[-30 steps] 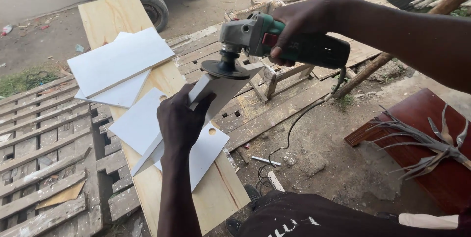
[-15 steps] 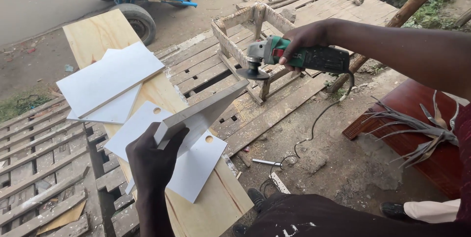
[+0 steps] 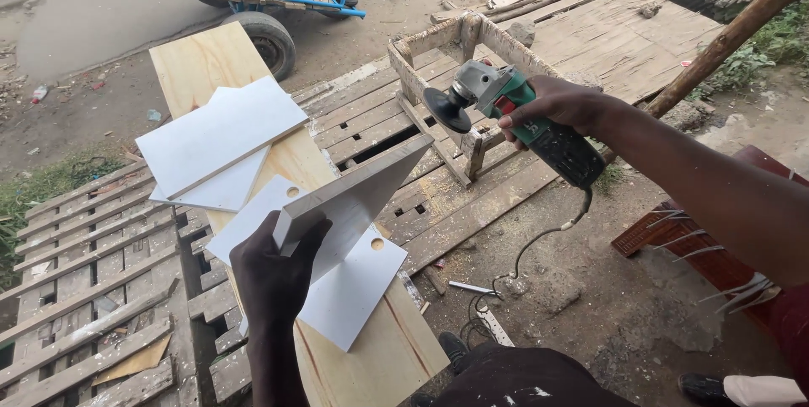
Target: The person uses a handheld angle grinder with a sanding disc to smooth the edges and surfaces of several white-painted wooden boards. The person holds each board with one hand while operating the tool with the other, working on the edges and faces of the pieces.
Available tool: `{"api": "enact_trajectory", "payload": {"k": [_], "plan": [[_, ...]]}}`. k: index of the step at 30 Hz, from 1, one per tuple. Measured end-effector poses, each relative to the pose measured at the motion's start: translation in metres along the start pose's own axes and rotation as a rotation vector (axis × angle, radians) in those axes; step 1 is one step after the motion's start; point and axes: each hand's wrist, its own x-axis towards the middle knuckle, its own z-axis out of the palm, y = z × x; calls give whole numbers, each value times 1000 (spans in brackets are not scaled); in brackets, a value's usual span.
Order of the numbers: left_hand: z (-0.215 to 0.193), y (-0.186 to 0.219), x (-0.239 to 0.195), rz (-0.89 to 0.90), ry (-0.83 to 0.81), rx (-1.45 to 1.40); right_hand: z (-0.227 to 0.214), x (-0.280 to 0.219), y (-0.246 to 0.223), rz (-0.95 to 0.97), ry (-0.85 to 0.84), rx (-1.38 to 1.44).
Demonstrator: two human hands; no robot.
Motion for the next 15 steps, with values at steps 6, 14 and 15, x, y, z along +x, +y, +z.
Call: {"api": "enact_trajectory", "payload": {"k": [6, 14, 15], "plan": [[2, 16, 6, 54, -51, -178, 29, -8, -12, -41, -6, -1], [12, 25, 15, 67, -12, -166, 35, -1, -17, -68, -25, -46], [13, 26, 17, 79, -11, -160, 37, -2, -22, -76, -26, -57]]}}
